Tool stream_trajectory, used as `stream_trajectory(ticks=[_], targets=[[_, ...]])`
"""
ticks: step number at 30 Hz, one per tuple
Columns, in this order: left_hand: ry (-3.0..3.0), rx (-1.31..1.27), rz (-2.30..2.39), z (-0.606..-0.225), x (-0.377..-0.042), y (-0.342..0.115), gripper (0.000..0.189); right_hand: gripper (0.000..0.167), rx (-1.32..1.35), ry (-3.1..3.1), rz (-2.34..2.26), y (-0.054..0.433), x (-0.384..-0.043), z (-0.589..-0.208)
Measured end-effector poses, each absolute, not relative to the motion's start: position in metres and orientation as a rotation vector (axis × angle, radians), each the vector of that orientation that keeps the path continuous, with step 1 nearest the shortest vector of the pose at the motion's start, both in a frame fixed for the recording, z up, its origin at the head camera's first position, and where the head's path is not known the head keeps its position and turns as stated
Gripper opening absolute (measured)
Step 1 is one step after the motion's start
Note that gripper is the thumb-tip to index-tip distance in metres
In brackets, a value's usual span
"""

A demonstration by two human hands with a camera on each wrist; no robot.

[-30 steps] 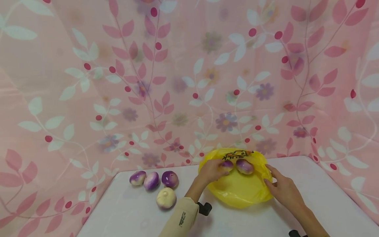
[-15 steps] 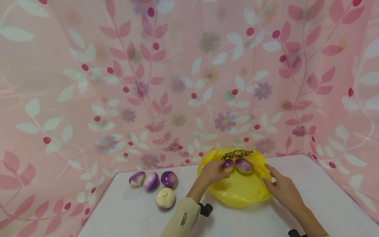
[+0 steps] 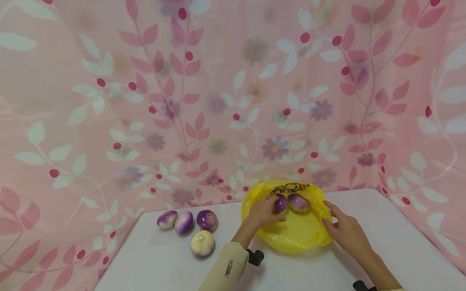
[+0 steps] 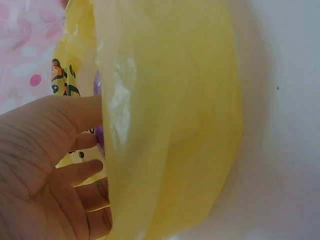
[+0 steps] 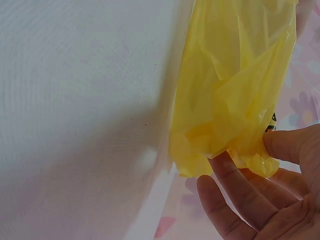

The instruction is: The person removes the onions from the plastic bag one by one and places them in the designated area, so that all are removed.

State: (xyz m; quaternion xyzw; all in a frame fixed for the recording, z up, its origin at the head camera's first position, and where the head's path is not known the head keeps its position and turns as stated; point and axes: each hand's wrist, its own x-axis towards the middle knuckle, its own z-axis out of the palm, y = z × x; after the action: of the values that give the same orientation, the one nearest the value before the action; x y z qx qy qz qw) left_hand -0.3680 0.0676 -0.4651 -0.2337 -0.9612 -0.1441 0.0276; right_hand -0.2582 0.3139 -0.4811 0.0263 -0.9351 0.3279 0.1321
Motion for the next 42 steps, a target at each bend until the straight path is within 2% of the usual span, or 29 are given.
stream_trajectory(ticks=[4, 11, 17, 25, 33, 36, 42], targets=[[-2.983, -0.745, -0.476, -0.463, -0.366, 0.070, 0.066, 0.062, 0.091, -2.700, 0.956, 0.316, -0.259, -0.482], [-2.998, -0.786, -0.345, -0.461, -0.362, 0.073, 0.073, 0.061, 0.098, -2.690, 0.955, 0.315, -0.258, -0.482], [-3.002, -0.777, -0.398, -0.463, -0.362, 0.070, 0.070, 0.062, 0.078, -2.713, 0.953, 0.315, -0.259, -0.482], [-3.006, -0.829, -0.518, -0.461, -0.364, 0.065, 0.060, 0.062, 0.101, -2.695, 0.957, 0.314, -0.258, -0.481], [-3.117, -0.810, -0.774, -0.462, -0.358, 0.060, 0.032, 0.061, 0.117, -2.686, 0.961, 0.312, -0.254, -0.481], [-3.127, -0.778, -0.779, -0.462, -0.357, 0.059, 0.034, 0.061, 0.116, -2.690, 0.962, 0.312, -0.255, -0.481], [-3.138, -0.584, -0.802, -0.454, -0.354, 0.058, 0.055, 0.062, 0.108, -2.697, 0.969, 0.312, -0.257, -0.480]])
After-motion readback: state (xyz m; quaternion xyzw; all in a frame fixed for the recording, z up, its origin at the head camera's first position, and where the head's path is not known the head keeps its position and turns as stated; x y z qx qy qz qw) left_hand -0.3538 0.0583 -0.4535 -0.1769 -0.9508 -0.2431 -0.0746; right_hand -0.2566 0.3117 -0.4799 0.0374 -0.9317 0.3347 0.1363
